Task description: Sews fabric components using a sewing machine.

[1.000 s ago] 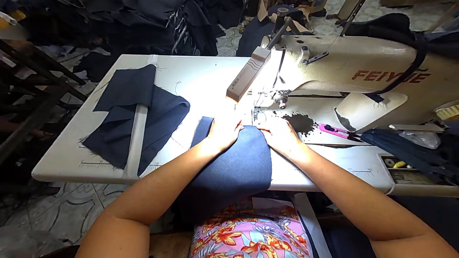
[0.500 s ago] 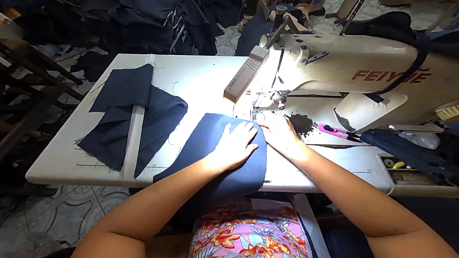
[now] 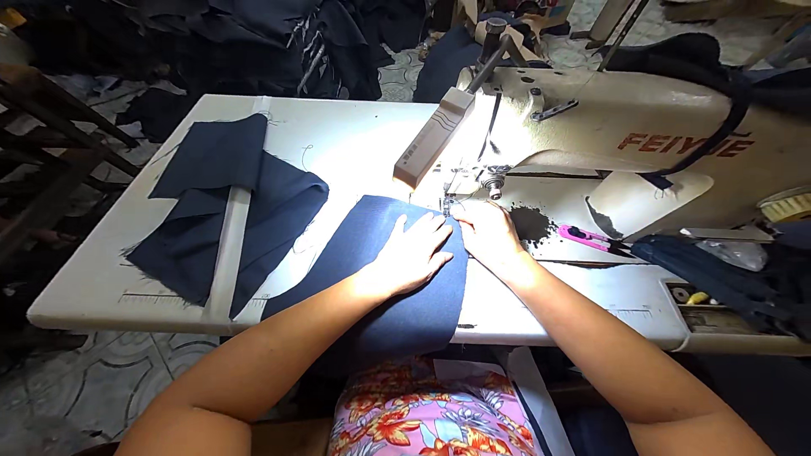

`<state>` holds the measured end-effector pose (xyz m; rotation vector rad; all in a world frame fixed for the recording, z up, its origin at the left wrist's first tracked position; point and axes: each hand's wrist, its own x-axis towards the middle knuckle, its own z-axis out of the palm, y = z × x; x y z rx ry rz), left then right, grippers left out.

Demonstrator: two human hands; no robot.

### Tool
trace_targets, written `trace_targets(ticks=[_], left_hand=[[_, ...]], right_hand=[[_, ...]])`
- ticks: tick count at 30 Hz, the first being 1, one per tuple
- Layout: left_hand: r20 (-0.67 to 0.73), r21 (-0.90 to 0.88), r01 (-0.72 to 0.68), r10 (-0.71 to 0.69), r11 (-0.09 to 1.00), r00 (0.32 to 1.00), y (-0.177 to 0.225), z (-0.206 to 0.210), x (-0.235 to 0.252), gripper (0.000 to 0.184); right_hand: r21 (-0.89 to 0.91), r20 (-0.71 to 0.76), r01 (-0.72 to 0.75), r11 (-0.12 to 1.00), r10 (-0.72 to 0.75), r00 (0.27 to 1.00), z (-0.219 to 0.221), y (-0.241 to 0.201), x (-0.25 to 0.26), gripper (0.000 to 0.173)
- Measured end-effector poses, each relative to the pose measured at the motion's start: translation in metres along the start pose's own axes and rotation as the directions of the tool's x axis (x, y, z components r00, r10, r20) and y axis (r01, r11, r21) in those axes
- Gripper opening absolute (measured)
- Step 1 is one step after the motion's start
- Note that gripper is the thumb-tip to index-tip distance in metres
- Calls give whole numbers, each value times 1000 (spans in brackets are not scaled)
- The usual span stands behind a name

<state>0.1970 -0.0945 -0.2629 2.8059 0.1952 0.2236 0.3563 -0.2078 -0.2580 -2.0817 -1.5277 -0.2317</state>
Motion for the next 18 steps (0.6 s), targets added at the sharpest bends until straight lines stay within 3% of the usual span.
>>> trace_targets(ticks=[14, 18], left_hand=[[27, -5, 1, -1, 1000, 1000, -4, -4, 6, 53], [95, -18, 22, -20, 1000, 995, -7, -9, 13, 55]], right_hand=[[30, -60, -14, 999, 16, 998, 7, 5, 0, 21], [52, -52, -25, 998, 28, 998, 7, 7, 3, 21]])
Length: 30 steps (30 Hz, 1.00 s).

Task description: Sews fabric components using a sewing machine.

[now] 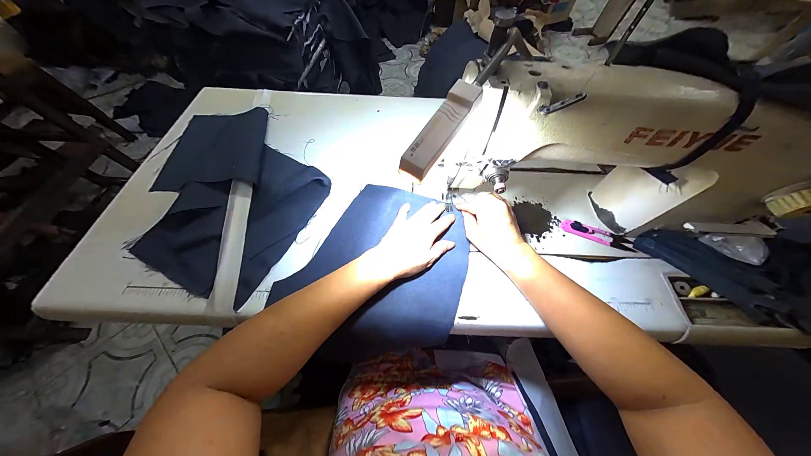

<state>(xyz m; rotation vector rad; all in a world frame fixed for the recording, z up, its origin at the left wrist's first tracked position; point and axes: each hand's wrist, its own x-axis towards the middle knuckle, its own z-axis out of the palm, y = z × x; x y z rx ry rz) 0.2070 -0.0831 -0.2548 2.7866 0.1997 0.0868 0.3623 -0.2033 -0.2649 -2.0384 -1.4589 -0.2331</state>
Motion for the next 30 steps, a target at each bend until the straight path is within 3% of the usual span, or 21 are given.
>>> trace_targets(ticks=[3, 5, 7, 10, 13, 19, 25, 30], left_hand=[[-24, 37, -66, 67, 997, 997, 13, -2, -10, 43], [-149, 33, -135, 138, 990, 979, 36, 4, -32, 25], [-284, 2, -134, 129, 991, 950, 64, 17, -62, 20], [-437, 13, -58, 58, 998, 898, 92, 39, -97, 34], [-532, -21, -53, 34, 998, 846, 94, 55, -106, 26], [-592, -107, -85, 5, 991, 806, 92, 52, -103, 8], [-615, -153, -110, -8, 982, 789, 88, 47, -101, 10], [-606, -133, -132, 25, 982, 795, 86, 43, -100, 7]], right_hand=[[46, 74, -34, 998, 30, 997, -4, 1, 0, 25], [97, 161, -52, 994, 36, 986, -14, 2, 0, 28], [127, 239, -96, 987, 63, 969, -31, -5, -5, 34], [145, 93, -40, 989, 27, 995, -46, -19, -35, 31], [169, -44, 41, 985, -34, 998, -54, -34, -82, 25], [226, -136, 95, 969, -65, 989, -47, -51, -147, 25], [188, -66, 148, 971, -138, 988, -38, -60, -153, 35], [127, -19, 153, 980, -152, 988, -35, -63, -151, 32]])
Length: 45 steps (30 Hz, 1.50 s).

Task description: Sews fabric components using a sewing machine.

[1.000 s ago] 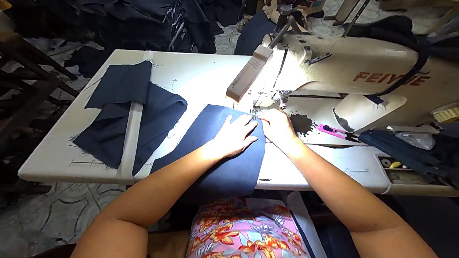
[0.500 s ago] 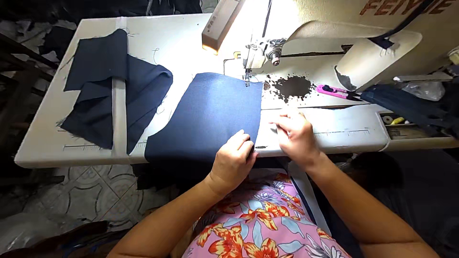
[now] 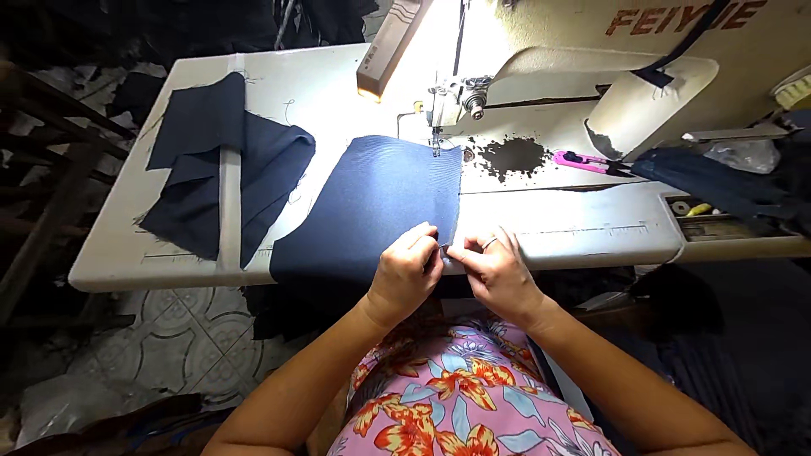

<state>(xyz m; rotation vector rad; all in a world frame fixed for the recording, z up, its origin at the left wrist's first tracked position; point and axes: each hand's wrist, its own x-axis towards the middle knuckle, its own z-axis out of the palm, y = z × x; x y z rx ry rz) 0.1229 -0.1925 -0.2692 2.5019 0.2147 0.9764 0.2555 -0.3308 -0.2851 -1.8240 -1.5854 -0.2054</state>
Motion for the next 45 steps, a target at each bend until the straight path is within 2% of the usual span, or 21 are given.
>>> trace_targets(ticks=[5, 10, 16, 20, 22, 28, 31, 35, 37, 40, 43, 45], left_hand=[[86, 42, -38, 34, 998, 996, 1, 1, 3, 8], [119, 75, -69, 59, 995, 991, 2, 1, 6, 10], [174, 59, -96, 84, 994, 981, -11, -8, 21, 16], [345, 140, 0, -49, 990, 937, -38, -19, 39, 39], [404, 154, 39, -99, 987, 910, -49, -18, 41, 42], [455, 159, 51, -119, 986, 882, -65, -14, 49, 46], [448, 155, 39, -105, 987, 888, -78, -11, 62, 46], [501, 210, 48, -150, 976, 852, -74, -14, 77, 47], [473, 246, 47, -163, 968, 866, -55, -14, 71, 53], [391, 201, 78, -153, 976, 908, -31, -6, 46, 44], [307, 176, 101, -153, 979, 939, -36, 3, 40, 38], [360, 182, 125, -184, 975, 915, -43, 1, 51, 38]], right_hand=[[32, 10, -8, 999, 8, 1000, -2, 2, -1, 31], [39, -45, -29, 999, 31, 999, -8, 12, 9, 26], [-22, 110, 25, 999, -23, 994, -16, 21, 25, 35], [-69, 136, 79, 995, -69, 988, -19, 24, 27, 35], [-72, 152, 78, 994, -67, 986, -19, 26, 27, 37], [-95, 140, 81, 992, -67, 988, -14, 35, 40, 35], [-82, 143, 89, 993, -76, 987, -10, 43, 55, 32], [-79, 185, 83, 993, -68, 980, -10, 50, 68, 30], [-84, 197, 90, 992, -72, 978, -10, 50, 69, 28], [-92, 196, 90, 992, -71, 978, -11, 50, 68, 30], [-89, 193, 112, 990, -93, 977, -9, 55, 71, 32], [-99, 208, 122, 988, -100, 973, -8, 61, 82, 30]])
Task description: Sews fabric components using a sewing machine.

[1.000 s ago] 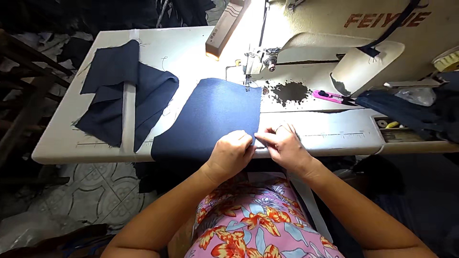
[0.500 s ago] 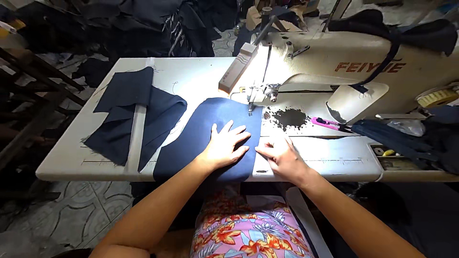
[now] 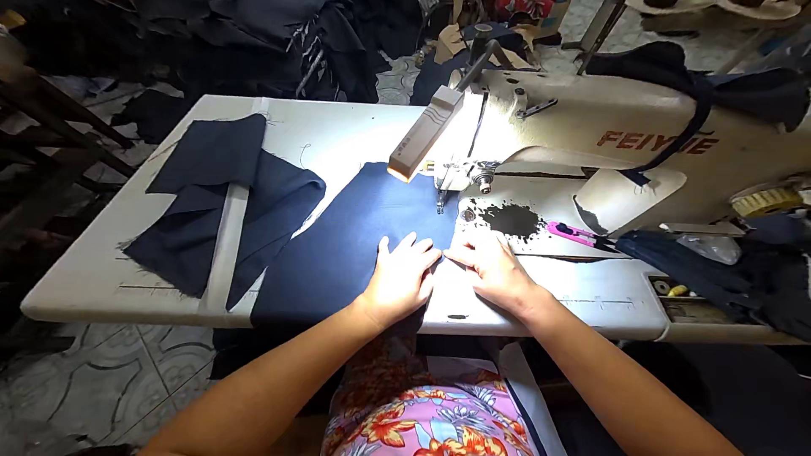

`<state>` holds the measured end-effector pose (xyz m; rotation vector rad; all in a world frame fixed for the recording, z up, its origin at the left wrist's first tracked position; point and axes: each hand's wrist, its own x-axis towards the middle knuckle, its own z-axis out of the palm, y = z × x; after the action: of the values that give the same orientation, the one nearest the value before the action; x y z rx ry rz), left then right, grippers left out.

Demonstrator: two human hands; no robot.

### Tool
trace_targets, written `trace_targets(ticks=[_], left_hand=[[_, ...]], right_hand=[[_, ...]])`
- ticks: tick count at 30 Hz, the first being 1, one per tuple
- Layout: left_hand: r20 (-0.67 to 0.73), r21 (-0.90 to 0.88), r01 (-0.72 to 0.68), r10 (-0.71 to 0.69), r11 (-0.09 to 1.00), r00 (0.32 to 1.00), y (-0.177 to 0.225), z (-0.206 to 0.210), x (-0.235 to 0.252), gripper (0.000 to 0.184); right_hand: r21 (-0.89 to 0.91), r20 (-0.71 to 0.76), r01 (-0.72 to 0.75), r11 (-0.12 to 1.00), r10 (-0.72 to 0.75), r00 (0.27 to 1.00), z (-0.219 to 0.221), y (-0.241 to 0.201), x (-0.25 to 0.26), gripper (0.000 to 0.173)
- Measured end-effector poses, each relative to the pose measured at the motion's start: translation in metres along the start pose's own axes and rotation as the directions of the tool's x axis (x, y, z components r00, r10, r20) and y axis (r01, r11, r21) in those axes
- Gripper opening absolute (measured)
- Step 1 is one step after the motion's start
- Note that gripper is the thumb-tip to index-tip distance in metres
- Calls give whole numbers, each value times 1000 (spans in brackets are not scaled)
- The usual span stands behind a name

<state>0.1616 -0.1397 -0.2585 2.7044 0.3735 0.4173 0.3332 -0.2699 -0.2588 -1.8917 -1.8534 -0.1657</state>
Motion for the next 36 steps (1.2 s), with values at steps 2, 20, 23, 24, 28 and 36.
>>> trace_targets(ticks=[2, 20, 23, 24, 28, 36], left_hand=[[41, 8, 18, -18, 1000, 999, -7, -2, 14, 38], [166, 30, 57, -61, 998, 984, -43, -21, 95, 36], [140, 16, 26, -28, 1000, 990, -48, -21, 105, 36], [152, 11, 30, -31, 999, 988, -51, -20, 108, 40], [194, -4, 6, -5, 1000, 981, -61, -14, 109, 50], [119, 52, 156, -161, 986, 980, -90, -15, 116, 52]], right_hand=[[8, 60, -36, 999, 35, 998, -2, 5, 13, 30], [-356, 22, -794, 492, 854, 520, -84, 38, -10, 46], [-362, 112, -791, 493, 865, 488, -84, 56, -18, 47], [-338, 119, -780, 526, 846, 519, -82, 59, -19, 43], [-254, 66, -755, 604, 790, 610, -73, 55, -15, 41], [-267, 23, -761, 591, 793, 609, -64, 41, 5, 37]])
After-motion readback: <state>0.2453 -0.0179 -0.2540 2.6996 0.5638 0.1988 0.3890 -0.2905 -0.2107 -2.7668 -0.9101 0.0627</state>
